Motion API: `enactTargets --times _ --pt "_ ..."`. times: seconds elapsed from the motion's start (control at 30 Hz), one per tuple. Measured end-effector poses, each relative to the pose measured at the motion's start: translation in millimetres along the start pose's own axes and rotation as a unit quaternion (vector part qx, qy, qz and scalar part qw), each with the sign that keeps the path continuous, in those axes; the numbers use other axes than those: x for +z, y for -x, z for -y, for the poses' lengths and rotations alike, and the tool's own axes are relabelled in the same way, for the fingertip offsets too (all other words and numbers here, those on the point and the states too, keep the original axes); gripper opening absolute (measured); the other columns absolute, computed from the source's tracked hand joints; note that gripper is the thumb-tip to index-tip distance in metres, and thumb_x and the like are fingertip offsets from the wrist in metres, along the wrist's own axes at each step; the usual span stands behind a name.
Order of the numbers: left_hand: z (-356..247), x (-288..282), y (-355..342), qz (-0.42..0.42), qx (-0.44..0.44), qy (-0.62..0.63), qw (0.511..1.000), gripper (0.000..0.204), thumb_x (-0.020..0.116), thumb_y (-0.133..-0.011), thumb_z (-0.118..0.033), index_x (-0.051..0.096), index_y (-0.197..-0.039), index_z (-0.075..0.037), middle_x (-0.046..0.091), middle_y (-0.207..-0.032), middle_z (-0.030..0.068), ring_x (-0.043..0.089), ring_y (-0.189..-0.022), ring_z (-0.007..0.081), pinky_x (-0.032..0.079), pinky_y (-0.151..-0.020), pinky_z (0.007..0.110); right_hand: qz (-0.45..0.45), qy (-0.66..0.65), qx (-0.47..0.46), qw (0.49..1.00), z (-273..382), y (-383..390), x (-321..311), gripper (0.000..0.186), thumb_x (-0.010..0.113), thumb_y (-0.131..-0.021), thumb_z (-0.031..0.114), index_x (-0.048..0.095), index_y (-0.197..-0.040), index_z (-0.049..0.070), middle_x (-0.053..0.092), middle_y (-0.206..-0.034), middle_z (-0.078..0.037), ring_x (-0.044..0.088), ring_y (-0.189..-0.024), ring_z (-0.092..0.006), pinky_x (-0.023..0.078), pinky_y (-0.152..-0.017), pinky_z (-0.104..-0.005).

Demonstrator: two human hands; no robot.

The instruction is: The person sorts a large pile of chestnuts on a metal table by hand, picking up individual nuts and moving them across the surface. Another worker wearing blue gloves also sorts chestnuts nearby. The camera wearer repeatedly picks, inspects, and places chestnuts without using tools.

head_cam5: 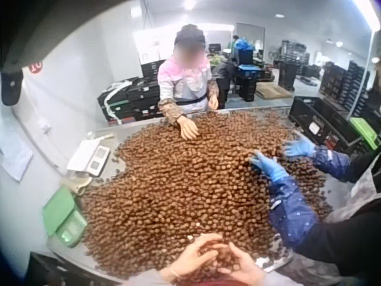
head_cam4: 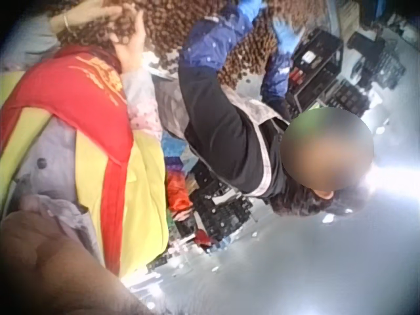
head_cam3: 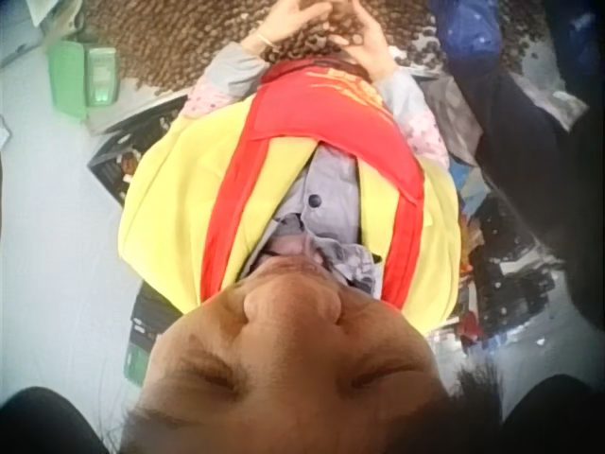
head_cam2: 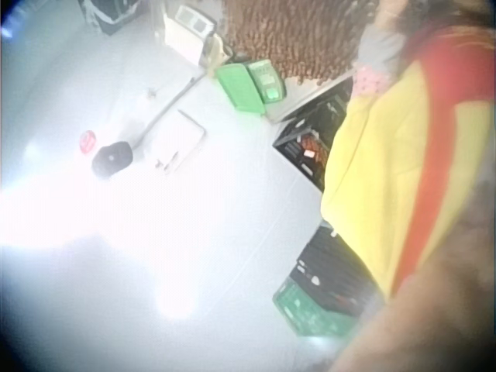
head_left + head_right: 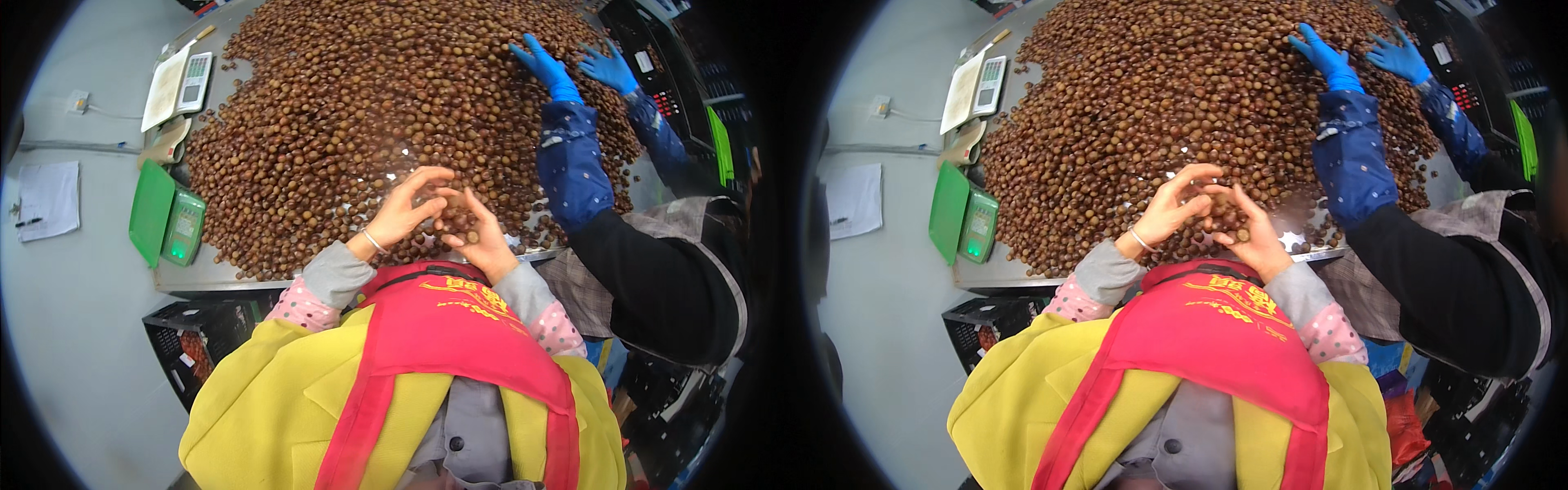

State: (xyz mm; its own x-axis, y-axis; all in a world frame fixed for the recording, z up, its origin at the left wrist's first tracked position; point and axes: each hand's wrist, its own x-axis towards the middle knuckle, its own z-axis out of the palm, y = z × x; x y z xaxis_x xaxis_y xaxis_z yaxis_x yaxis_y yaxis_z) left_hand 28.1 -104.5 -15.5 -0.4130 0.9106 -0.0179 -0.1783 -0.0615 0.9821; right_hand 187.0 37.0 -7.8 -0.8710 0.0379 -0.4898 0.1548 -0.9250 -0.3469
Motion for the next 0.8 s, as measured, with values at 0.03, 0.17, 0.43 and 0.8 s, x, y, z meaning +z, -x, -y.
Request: enactTargets --times 0.03,0.17,0.43,0.8 --pt "6 -3 -3 -0.021 0.047 -0.027 0.998 0.037 0.064 -0.105 -0.013 0.06 -0.141 -0.003 0.059 -0.142 0.0071 0.061 -0.118 0.0176 0.051 -0.104 0.035 -0.01 -0.008 -0.007 1.0 2 -1 -1 0.051 0.044 -0.113 0.049 0.063 -0.134 0.006 0.069 -0.104 -0.01 0.066 -0.091 -0.0194 0.043 -0.058 -0.0241" --pt "37 -63 -22 -0.239 0.035 -0.116 0.964 0.036 0.06 -0.104 -0.011 0.06 -0.14 -0.006 0.064 -0.137 0.0095 0.06 -0.128 0.0222 0.05 -0.109 0.038 -0.036 -0.07 -0.037 0.996 6 8 -6 0.044 0.05 -0.112 0.043 0.063 -0.127 0.004 0.066 -0.106 -0.013 0.062 -0.092 -0.0225 0.044 -0.056 -0.0256" --pt "62 -188 -7 -0.24 0.135 -0.375 0.885 0.031 0.053 -0.106 -0.002 0.068 -0.132 -0.005 0.062 -0.147 0.0105 0.054 -0.141 0.0293 0.041 -0.12 0.041 -0.036 -0.073 -0.04 0.996 7 15 -17 0.043 0.052 -0.11 0.044 0.063 -0.127 0.005 0.065 -0.108 -0.011 0.06 -0.096 -0.0226 0.043 -0.059 -0.0257" --pt "1 -239 29 -0.355 0.021 -0.188 0.916 0.018 0.06 -0.105 -0.001 0.072 -0.118 0.004 0.076 -0.11 0.0097 0.072 -0.095 0.0158 0.059 -0.086 0.03 -0.032 -0.08 -0.049 0.995 3 18 -25 0.032 0.055 -0.107 0.036 0.066 -0.111 0.007 0.067 -0.112 -0.012 0.06 -0.099 -0.025 0.041 -0.058 -0.0265"
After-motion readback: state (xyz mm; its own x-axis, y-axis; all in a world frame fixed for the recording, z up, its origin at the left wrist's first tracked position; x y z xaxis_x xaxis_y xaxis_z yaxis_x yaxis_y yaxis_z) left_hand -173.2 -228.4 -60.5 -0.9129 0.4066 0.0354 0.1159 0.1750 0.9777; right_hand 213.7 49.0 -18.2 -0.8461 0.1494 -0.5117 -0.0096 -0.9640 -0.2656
